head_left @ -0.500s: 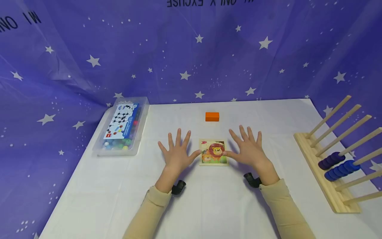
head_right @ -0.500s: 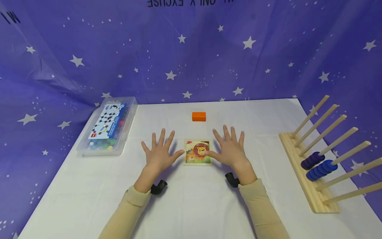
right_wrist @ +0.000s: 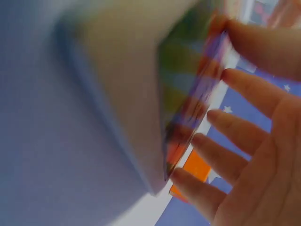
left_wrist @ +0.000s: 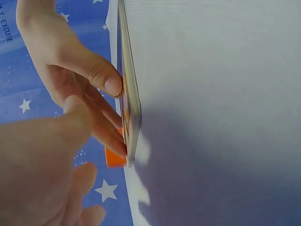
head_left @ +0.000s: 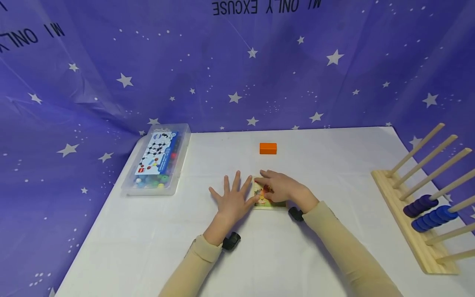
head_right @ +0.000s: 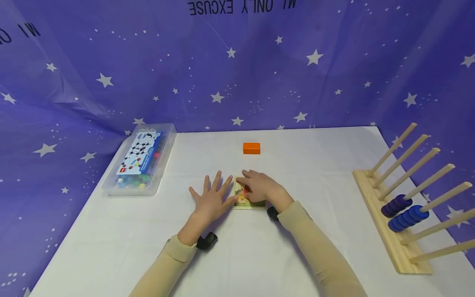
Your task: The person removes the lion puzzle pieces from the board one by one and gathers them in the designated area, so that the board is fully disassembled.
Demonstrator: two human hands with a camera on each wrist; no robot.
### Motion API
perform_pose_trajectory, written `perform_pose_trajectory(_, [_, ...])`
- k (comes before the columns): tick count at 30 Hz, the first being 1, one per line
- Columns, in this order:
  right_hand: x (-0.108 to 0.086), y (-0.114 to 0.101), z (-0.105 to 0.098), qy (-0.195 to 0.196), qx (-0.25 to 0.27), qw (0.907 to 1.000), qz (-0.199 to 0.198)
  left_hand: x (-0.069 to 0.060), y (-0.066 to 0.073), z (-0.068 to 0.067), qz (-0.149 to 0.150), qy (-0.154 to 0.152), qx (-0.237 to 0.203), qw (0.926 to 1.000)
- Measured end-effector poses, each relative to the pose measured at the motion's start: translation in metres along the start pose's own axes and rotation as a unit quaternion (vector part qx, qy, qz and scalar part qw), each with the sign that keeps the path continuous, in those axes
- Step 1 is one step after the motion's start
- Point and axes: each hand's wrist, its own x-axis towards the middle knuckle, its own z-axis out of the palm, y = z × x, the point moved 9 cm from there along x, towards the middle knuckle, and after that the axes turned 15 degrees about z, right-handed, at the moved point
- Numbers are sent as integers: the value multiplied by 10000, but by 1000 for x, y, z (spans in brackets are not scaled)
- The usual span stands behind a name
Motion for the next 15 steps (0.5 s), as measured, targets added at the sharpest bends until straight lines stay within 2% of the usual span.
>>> perform_pose_trajectory(4, [1,1,4,-363,11,9993,-103,-2,4,6,102,-295,-77,9995])
perform_pose_trajectory(10, [-2,0,0,-450,-65,9982,-403,-4,3,15,25,-797,-165,9967])
perform_pose_trajectory(15, [3,6,2,-583,-182,9973,-410,-4,2,19,-3,-898,-203,9958])
